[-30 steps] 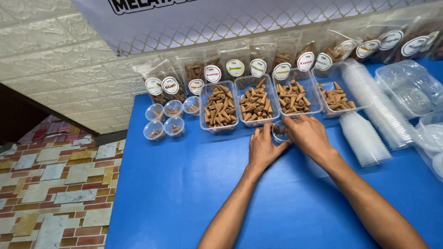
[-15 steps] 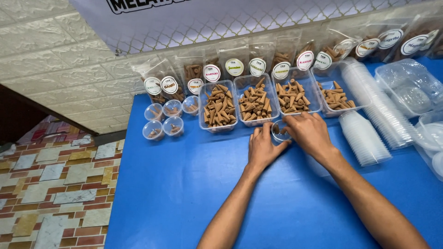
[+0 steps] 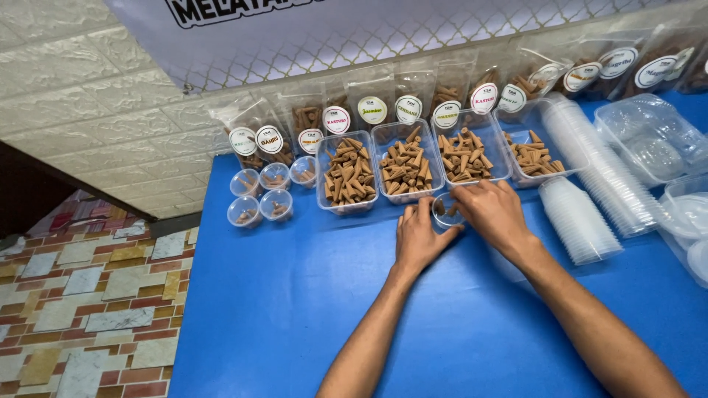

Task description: The person is manually filling small plastic cups with incense cones from larger containers at a steady but slow pace.

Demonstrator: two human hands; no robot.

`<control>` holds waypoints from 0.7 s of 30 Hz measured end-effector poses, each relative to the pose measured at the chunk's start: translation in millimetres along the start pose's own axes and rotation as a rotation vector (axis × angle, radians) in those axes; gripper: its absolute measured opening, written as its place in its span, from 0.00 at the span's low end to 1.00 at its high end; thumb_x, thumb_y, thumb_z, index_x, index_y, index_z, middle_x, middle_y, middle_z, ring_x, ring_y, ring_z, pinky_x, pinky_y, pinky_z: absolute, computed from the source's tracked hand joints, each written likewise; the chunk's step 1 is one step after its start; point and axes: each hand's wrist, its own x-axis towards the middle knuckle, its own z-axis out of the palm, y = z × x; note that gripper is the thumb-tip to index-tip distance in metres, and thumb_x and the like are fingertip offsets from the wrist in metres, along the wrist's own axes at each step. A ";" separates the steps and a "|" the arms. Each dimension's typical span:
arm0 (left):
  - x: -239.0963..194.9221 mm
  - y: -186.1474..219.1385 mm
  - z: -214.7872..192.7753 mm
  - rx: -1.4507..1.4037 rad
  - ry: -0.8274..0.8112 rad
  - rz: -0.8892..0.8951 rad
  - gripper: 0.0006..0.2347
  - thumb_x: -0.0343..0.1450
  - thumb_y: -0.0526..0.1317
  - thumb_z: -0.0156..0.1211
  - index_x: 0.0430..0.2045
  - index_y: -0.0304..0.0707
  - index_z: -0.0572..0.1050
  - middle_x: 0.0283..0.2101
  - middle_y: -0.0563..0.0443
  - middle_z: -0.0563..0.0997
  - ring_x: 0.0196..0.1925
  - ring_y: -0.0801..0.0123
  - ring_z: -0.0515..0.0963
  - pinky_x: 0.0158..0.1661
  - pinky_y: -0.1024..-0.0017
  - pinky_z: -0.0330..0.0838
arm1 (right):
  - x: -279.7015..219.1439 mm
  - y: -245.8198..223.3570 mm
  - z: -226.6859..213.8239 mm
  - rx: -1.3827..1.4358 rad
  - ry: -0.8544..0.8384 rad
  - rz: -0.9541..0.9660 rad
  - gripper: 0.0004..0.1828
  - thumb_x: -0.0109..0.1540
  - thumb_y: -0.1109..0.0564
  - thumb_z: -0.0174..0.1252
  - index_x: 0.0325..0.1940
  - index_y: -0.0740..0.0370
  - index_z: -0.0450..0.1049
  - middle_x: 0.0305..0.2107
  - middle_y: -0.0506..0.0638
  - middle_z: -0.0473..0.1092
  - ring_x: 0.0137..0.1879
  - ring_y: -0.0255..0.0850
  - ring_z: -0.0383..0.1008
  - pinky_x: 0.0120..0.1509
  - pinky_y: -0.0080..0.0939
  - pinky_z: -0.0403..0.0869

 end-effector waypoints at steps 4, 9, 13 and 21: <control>-0.4 6.0 -9.6 -0.004 -0.046 -0.018 0.26 0.62 0.56 0.67 0.48 0.48 0.66 0.43 0.46 0.84 0.55 0.52 0.77 0.53 0.54 0.69 | 6.2 -4.5 -21.1 0.005 0.002 -0.018 0.07 0.61 0.45 0.63 0.43 0.37 0.75 0.31 0.35 0.78 0.44 0.34 0.77 0.44 0.36 0.68; 2.0 4.5 -9.8 -0.012 -0.109 -0.041 0.27 0.62 0.53 0.69 0.50 0.47 0.65 0.46 0.42 0.83 0.56 0.49 0.76 0.54 0.51 0.68 | 35.9 23.2 -69.5 0.183 -0.026 0.162 0.06 0.62 0.50 0.66 0.42 0.44 0.78 0.33 0.43 0.80 0.44 0.45 0.81 0.46 0.44 0.76; 3.6 8.0 -12.8 0.014 -0.129 -0.047 0.27 0.61 0.52 0.71 0.50 0.48 0.65 0.47 0.43 0.83 0.57 0.50 0.76 0.54 0.54 0.68 | 86.4 116.4 -18.5 0.031 -0.218 0.374 0.08 0.64 0.44 0.59 0.47 0.36 0.78 0.38 0.45 0.81 0.46 0.53 0.83 0.47 0.56 0.80; 2.8 10.2 -14.8 0.004 -0.142 -0.078 0.28 0.62 0.53 0.70 0.51 0.47 0.65 0.49 0.44 0.82 0.58 0.51 0.74 0.56 0.54 0.67 | 95.7 188.8 95.2 -0.147 -0.647 0.461 0.13 0.59 0.47 0.64 0.44 0.47 0.87 0.42 0.57 0.83 0.53 0.56 0.82 0.51 0.64 0.77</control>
